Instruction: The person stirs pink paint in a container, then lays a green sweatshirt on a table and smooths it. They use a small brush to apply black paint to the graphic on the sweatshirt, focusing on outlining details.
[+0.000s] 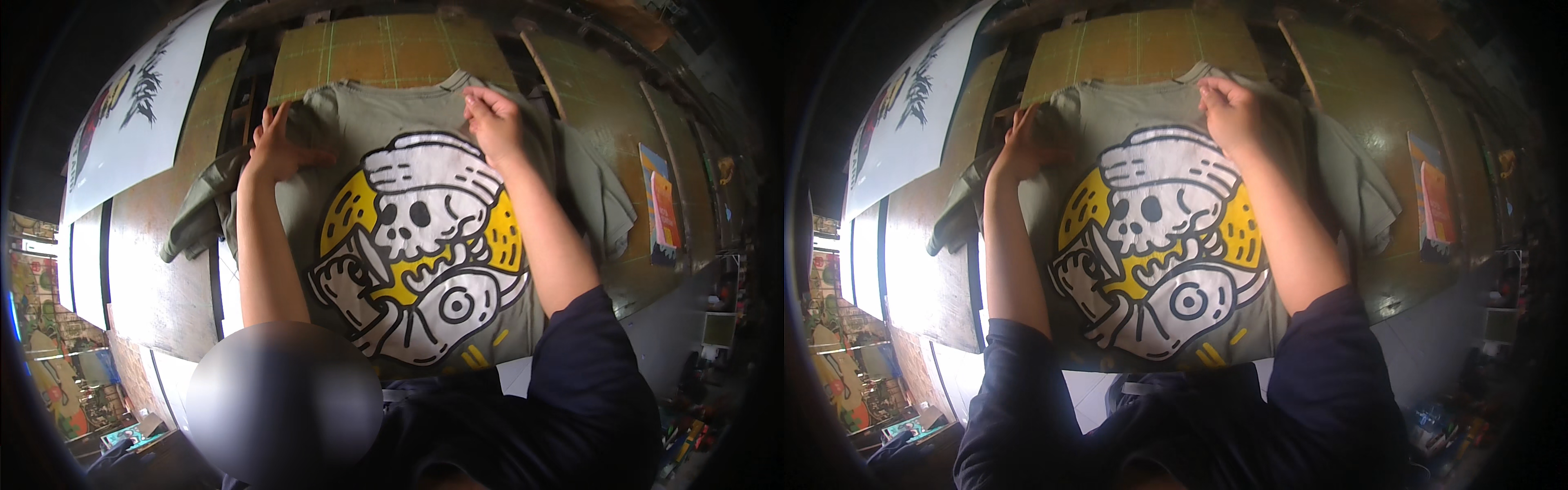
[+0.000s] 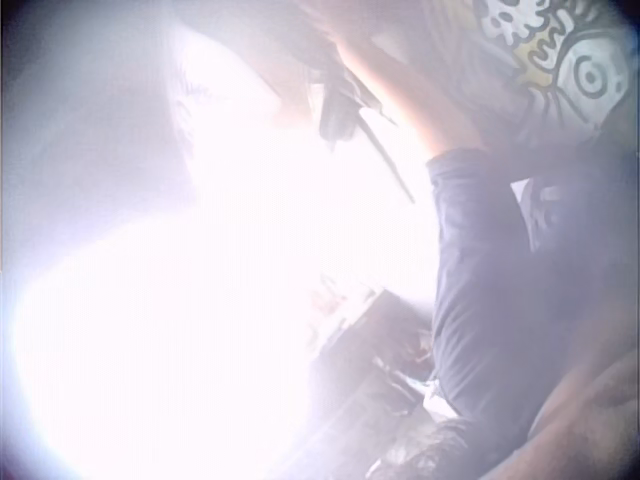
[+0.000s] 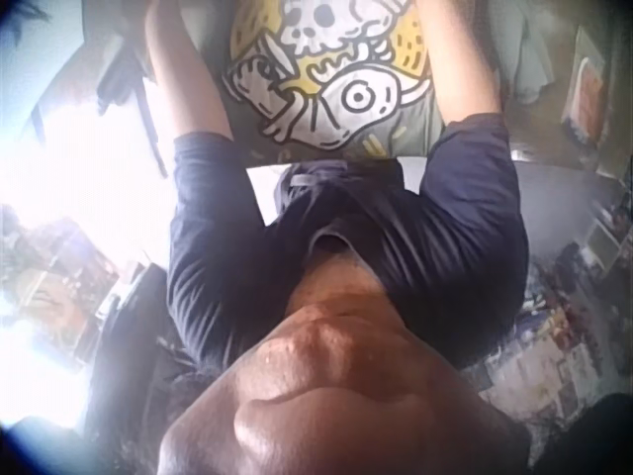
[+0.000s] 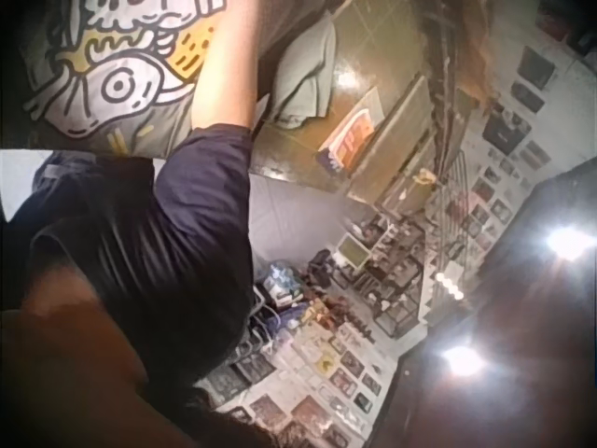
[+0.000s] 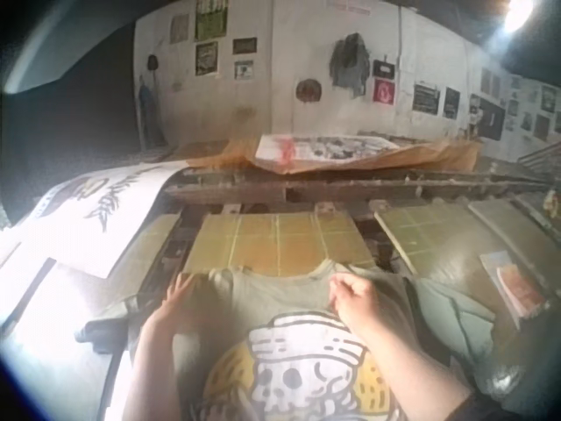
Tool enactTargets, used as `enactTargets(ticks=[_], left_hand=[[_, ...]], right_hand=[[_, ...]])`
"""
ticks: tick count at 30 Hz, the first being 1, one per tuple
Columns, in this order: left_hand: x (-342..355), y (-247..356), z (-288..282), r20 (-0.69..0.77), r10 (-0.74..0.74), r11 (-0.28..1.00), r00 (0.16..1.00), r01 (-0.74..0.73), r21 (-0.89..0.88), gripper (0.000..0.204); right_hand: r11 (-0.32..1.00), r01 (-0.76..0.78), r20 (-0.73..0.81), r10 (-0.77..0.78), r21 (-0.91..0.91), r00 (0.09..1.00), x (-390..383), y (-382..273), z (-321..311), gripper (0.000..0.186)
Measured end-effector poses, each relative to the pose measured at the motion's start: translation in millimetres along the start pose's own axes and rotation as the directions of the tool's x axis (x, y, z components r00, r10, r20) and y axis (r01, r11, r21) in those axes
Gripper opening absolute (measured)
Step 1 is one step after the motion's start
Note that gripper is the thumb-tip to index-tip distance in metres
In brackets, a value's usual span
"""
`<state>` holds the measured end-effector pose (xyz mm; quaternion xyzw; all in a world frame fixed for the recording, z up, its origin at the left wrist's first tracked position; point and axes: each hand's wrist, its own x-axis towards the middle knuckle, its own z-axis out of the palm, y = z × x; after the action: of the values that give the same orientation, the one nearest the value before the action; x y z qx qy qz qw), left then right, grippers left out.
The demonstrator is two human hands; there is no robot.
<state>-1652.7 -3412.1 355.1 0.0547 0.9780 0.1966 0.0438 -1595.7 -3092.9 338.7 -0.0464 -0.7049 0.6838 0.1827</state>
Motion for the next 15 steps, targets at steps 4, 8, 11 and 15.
enactTargets(ticks=[4, 8, 11, 15], left_hand=[[0.1, -2.1, 3.2, -0.07, 0.068, 0.995, 0.995, -0.073, -0.075, 0.131], [-13.4, 4.9, -0.5, -0.154, 0.075, 0.988, 0.985, -0.094, -0.119, 0.122], [-17.3, 7.3, 2.6, -0.189, -0.01, 0.991, 0.982, -0.016, -0.136, 0.111], [-15.8, 19.2, 7.5, -0.246, -0.044, 0.999, 0.968, 0.041, -0.018, 0.106]], right_hand=[[0.992, -0.063, 0.01, 0.063, 0.113, 0.998, 3.4, -1.4, -1.2, 0.015], [0.986, -0.086, -0.008, 0.088, 0.141, 0.996, -0.6, -9.3, 1.1, 0.014], [0.992, -0.073, 0.016, 0.072, 0.101, 0.997, -3.6, -7.6, 2.9, 0.015], [0.994, -0.083, 0.025, 0.081, 0.071, 0.996, -3.2, -7.1, 3.3, 0.017]])
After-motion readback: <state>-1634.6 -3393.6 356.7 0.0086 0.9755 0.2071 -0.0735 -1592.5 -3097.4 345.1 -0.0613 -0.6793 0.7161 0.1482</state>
